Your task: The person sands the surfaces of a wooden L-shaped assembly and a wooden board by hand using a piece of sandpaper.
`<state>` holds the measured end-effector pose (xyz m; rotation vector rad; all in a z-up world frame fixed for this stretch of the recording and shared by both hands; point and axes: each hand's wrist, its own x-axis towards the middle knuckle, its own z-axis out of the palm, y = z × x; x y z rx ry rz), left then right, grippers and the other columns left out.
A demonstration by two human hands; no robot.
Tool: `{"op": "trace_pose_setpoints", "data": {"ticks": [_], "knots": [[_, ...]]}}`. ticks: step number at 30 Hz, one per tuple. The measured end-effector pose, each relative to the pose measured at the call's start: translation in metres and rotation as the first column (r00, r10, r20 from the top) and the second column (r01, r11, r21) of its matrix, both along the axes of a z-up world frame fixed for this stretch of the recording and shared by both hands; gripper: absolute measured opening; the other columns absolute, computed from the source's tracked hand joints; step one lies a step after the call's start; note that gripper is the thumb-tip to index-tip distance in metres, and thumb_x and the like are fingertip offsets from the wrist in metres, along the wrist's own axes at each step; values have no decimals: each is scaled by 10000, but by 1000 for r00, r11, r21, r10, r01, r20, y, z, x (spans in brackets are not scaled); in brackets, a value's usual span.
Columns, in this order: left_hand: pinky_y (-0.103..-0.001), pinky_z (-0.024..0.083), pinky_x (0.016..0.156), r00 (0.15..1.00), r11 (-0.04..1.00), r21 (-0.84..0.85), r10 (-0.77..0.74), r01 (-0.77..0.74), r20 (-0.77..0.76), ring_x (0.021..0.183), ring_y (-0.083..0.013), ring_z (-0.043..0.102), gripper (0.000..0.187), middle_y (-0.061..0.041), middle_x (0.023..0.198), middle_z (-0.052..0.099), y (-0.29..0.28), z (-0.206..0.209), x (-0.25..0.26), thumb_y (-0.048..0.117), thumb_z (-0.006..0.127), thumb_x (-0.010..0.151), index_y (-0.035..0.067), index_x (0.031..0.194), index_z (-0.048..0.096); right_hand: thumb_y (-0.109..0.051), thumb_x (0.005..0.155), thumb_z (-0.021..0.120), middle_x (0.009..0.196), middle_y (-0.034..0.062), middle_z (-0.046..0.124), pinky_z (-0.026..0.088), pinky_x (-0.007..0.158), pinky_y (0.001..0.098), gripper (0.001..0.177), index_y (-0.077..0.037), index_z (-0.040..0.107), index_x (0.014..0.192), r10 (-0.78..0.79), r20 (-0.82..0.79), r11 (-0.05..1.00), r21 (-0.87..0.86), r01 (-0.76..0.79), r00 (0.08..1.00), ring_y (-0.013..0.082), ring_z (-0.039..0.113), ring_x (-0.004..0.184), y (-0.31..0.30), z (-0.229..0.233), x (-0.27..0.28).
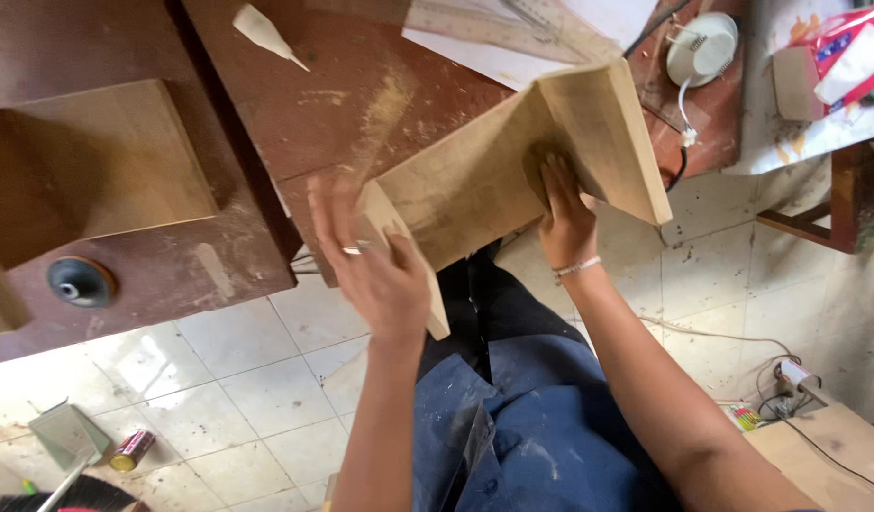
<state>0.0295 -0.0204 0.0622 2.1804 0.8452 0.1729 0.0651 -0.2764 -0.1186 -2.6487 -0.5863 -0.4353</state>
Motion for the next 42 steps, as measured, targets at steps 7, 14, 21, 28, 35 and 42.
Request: {"op": "trace_pose_setpoints", "data": {"ticks": [7, 14, 21, 28, 35, 42], "knots": [[-743, 55, 1183, 655, 816, 47, -426, 576, -625, 1563, -409, 99, 672, -164, 1651, 313, -12, 49, 68, 413, 654, 940, 95, 1508, 491, -15, 887, 709, 1495, 45, 605, 505, 1066, 351, 557, -132, 645, 1428, -112, -134, 982, -168, 88, 985, 196, 576, 1354, 2, -4, -11], [-575, 307, 1226, 635, 742, 121, -463, 659, -618, 1548, -353, 312, 1003, -220, 1676, 248, -70, -103, 111, 223, 860, 751, 60, 1590, 334, 30, 918, 563, 1521, -7, 586, 555, 933, 380, 628, -208, 576, 1500, -179, -54, 959, -234, 162, 982, 169, 612, 1321, 8, -8, -13], [-550, 201, 1247, 769, 610, 490, -360, 623, -529, 1613, -284, 113, 714, -78, 1755, 86, -71, -218, 84, 427, 400, 1034, 171, 1667, 191, 95, 876, 496, 1543, 28, 558, 495, 1071, 325, 688, -154, 570, 1512, -193, -133, 981, -12, 193, 972, 208, 551, 1381, 25, 2, 10], [-600, 155, 1270, 725, 716, 281, -439, 639, -531, 1622, -273, 32, 805, -40, 1760, -8, -67, -197, 86, 331, 453, 981, 196, 1682, 82, -98, 950, 583, 1331, -33, 721, 556, 963, 223, 425, -239, 730, 1322, -201, 154, 965, -137, 223, 967, 121, 704, 1173, 63, 26, 78], [-585, 207, 1259, 796, 717, 394, -381, 575, -470, 1624, -258, 131, 679, -32, 1756, 101, -73, -204, 77, 418, 284, 1037, 202, 1671, 167, 79, 982, 477, 1450, 38, 647, 567, 891, 268, 574, -168, 637, 1475, -188, -85, 982, -11, 187, 979, 213, 664, 1236, 23, 30, 10], [-601, 198, 1270, 756, 723, 327, -405, 609, -514, 1630, -274, 83, 759, -40, 1760, 37, -71, -198, 75, 407, 442, 1009, 206, 1677, 143, -50, 1041, 567, 1327, 147, 693, 582, 981, 401, 300, -59, 723, 1298, -96, 43, 987, 130, 90, 994, 314, 687, 1181, 67, 14, 74]]}}
